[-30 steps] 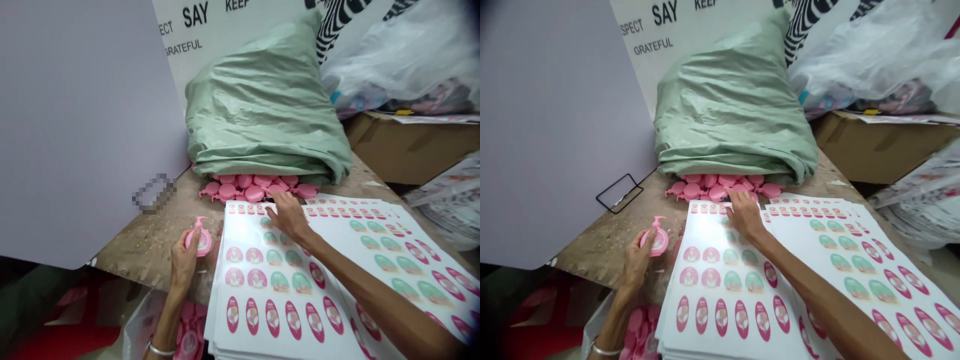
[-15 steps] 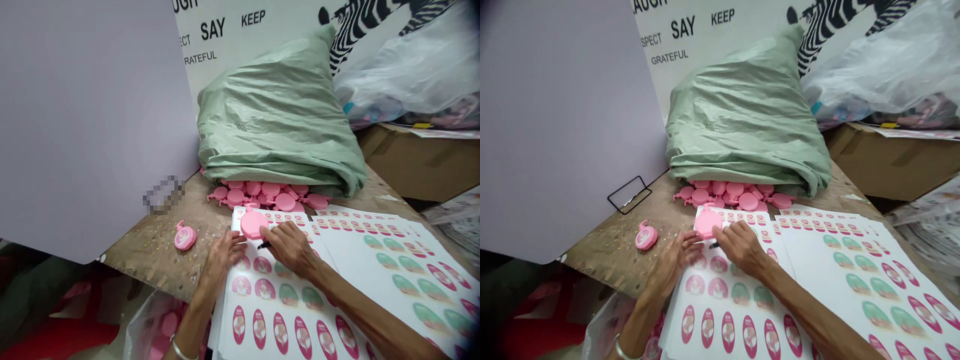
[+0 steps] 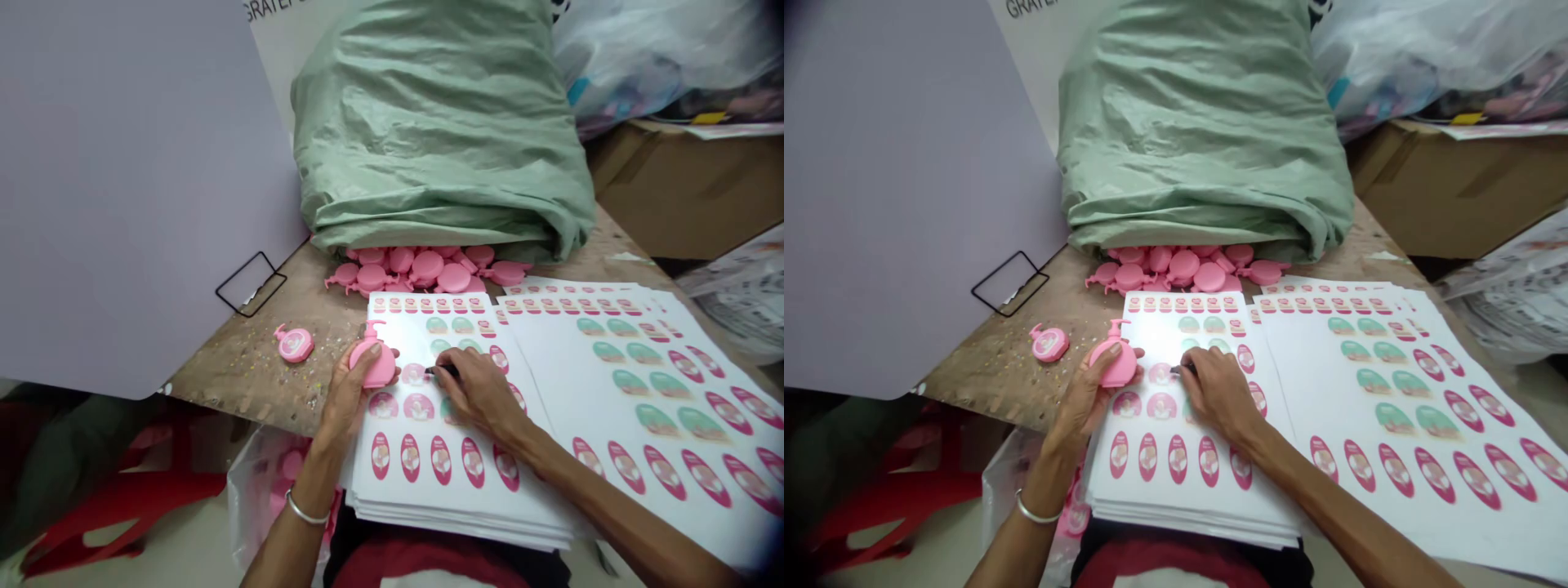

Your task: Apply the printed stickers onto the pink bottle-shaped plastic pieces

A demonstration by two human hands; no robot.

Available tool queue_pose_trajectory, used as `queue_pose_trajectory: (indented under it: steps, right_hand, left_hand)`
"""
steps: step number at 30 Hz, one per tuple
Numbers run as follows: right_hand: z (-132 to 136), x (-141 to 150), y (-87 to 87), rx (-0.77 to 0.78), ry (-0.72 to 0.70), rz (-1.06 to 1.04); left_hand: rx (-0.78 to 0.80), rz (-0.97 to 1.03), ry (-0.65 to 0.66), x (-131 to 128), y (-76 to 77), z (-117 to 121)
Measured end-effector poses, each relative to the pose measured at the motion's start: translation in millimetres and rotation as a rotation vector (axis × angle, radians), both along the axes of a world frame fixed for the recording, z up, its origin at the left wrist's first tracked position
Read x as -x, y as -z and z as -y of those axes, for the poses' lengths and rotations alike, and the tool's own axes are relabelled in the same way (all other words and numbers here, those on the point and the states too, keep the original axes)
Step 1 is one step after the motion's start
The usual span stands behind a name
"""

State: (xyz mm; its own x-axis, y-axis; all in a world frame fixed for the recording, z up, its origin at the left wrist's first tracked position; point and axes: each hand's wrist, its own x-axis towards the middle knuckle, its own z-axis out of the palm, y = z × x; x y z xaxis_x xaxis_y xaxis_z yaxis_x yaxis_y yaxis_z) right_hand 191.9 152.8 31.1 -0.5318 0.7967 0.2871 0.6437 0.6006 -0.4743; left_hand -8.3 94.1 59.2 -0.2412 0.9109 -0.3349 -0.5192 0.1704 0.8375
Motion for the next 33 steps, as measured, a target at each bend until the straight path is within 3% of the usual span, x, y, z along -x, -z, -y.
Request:
queue_pose_trajectory:
  steps: [4, 9, 21, 28, 30, 33]
  right_hand:
    - [-1.5, 3.8, 8.5, -0.153, 0.042, 0.025]
    - [-4.8, 2.9, 13.5, -0.210, 0.014, 0.028]
    - [-5.3, 3.7, 16.4, -0.130, 0.027, -0.018]
    - [3.3, 6.1, 11.9, -0.391, -0.065, -0.129]
    - [4.9, 3.6, 6.6, -0.363, -0.091, -0.224]
    - [3.7, 0.7, -7.5, -0.119, 0.004, -0.388]
  left_hand:
    - [0.027, 0.016, -0.034, -15.6, 8.3, -7.8]
    - [-0.006, 0.004, -0.020, -17.5, 19.1, -14.9]
    - [-0.033, -0.030, -0.014, -15.6, 27.6, -14.4]
    - [-0.032, 0.037, -0.046, -16.1, 25.2, -14.2]
    - [-0.036, 0.063, -0.057, -15.5, 23.8, -14.6]
    - [-0.026, 0.072, -0.046, -14.1, 21.1, -14.3]
